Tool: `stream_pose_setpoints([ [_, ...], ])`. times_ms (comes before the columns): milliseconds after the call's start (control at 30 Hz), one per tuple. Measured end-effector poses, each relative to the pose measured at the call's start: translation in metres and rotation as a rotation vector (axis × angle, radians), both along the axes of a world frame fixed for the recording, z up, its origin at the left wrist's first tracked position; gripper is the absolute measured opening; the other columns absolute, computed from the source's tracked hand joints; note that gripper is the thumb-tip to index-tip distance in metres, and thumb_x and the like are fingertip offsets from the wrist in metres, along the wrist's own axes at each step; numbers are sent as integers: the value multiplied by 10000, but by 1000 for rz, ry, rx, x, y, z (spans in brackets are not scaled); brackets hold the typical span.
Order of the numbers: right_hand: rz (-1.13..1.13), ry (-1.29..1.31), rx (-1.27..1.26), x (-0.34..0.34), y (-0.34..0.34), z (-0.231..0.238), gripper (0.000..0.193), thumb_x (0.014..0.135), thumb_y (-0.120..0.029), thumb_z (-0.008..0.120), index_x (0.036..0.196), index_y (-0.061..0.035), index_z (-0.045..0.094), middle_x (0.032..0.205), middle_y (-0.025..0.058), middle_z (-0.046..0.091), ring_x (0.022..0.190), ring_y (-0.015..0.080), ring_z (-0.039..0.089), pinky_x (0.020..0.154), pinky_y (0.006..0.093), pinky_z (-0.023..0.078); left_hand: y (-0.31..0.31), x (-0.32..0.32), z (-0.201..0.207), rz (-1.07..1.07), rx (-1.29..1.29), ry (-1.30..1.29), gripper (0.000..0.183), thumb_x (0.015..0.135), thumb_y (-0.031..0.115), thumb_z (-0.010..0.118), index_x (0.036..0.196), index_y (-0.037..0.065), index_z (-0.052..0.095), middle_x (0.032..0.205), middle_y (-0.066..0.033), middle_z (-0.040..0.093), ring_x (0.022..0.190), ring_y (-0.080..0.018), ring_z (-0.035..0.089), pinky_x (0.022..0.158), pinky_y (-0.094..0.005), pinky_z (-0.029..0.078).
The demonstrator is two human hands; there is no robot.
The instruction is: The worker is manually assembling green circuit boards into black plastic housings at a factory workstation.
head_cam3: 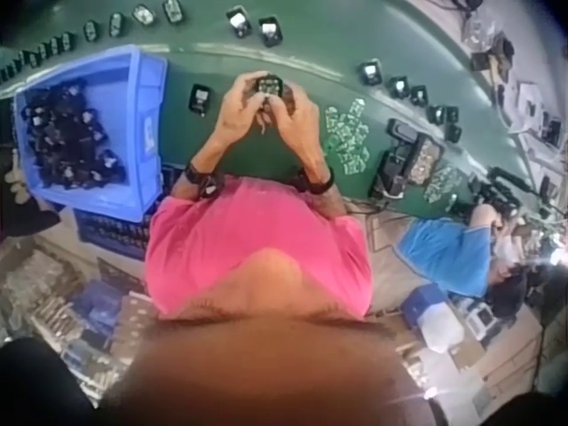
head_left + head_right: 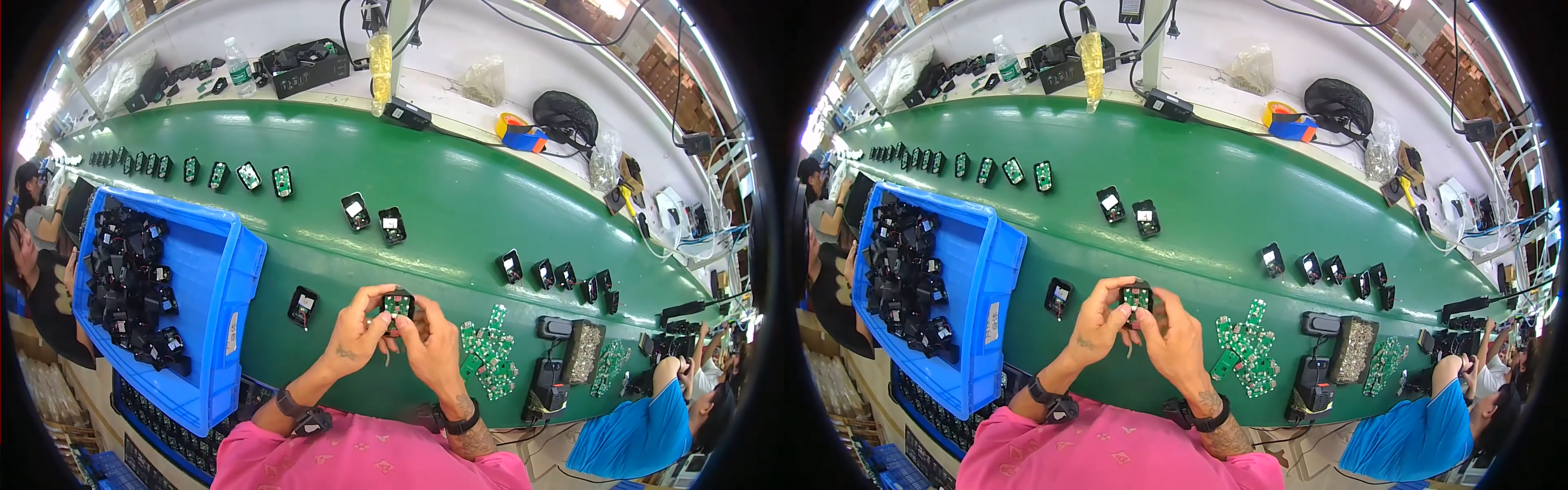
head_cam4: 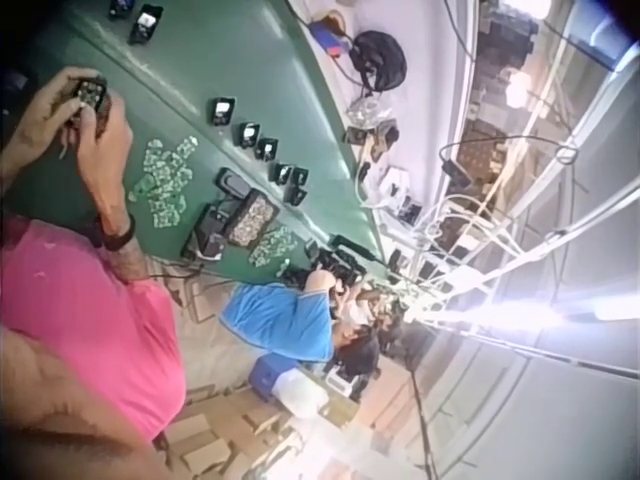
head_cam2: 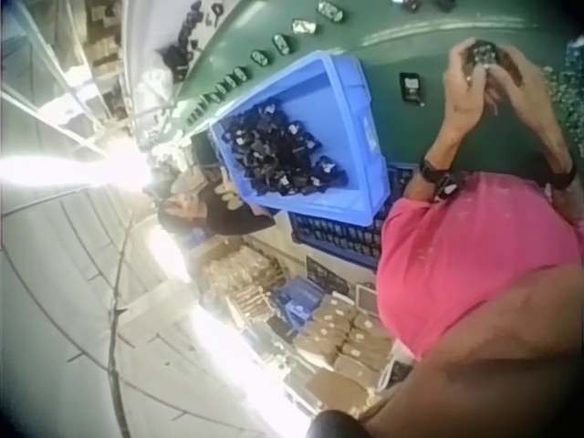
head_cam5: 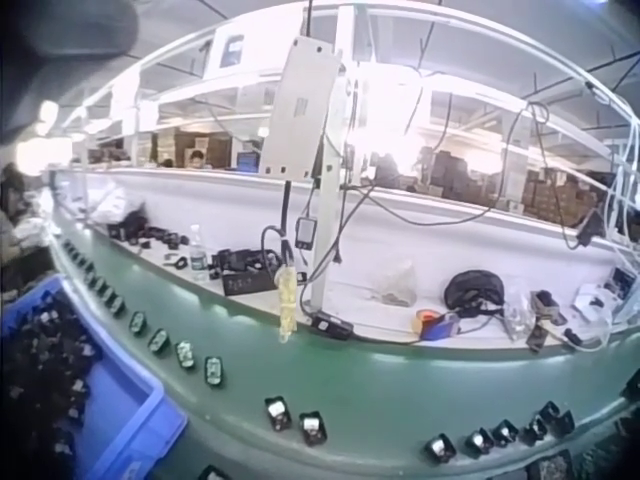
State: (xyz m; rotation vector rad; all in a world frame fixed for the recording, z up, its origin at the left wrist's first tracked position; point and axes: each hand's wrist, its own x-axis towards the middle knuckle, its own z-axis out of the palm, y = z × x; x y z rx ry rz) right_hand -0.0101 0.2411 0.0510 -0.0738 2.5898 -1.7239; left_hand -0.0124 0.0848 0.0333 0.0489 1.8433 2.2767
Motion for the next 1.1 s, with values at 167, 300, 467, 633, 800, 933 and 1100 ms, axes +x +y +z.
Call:
stream_pose_setpoints([
  [167, 29, 2, -105, 1, -8, -3, 429, 1003, -130, 508, 1412, -6, 475, 792, 95, 659, 672, 120, 623, 610, 267, 498, 9, 1, -8, 31, -3, 33, 374, 987, 24, 477, 1356, -14, 429, 1160, -193, 640, 659, -164, 685, 542, -263, 556],
  [300, -2, 31, -116, 3, -11, -15, 434, 1017, -132, 472, 1442, -42, 462, 886, 111, 686, 717, 183, 661, 656, 304, 525, 10, 6, -4, 50, -110, 141, 379, 972, 2, 485, 1346, -24, 432, 1146, -192, 629, 654, -162, 680, 535, -269, 565],
  [467, 52, 52, -156, -9, -16, -40, 458, 1013, -151, 492, 1463, -82, 443, 978, 150, 705, 793, 217, 709, 706, 335, 548, 3, 1, -8, 80, -247, 213, 379, 958, -3, 502, 1332, -35, 445, 1117, -184, 631, 617, -160, 674, 509, -262, 562],
  [633, 69, -151, -103, -21, -22, -27, 510, 987, -149, 570, 1452, 8, 431, 943, 92, 683, 614, 97, 603, 589, 265, 500, -60, -71, -30, 328, -207, 2, 345, 975, 35, 463, 1317, 45, 506, 1118, -171, 625, 601, -196, 693, 511, -284, 568],
  [800, 97, -122, -61, -11, -1, -33, 437, 945, -131, 637, 1341, 33, 550, 901, 82, 689, 598, 92, 602, 567, 256, 490, -126, -179, -97, 499, -163, -65, 418, 962, 3, 480, 1379, 4, 459, 1169, -138, 591, 675, -258, 701, 567, -320, 613],
  [933, -186, 50, 78, -2, 56, -34, 182, 910, -77, 667, 1058, 24, 698, 812, 37, 670, 660, 71, 574, 588, 231, 459, -127, -205, -112, 618, -544, 42, 446, 977, 60, 551, 1417, 41, 476, 1104, -175, 610, 555, -219, 672, 511, -322, 573],
  [1100, -405, -23, 342, 15, 135, -42, 261, 813, -92, 754, 1031, 29, 681, 832, 97, 647, 581, 133, 544, 556, 284, 450, -110, -175, -68, 398, -1056, 423, 759, 780, 115, 727, 1452, -22, 401, 1359, -266, 511, 1302, -420, 458, 1106, -455, 360],
])
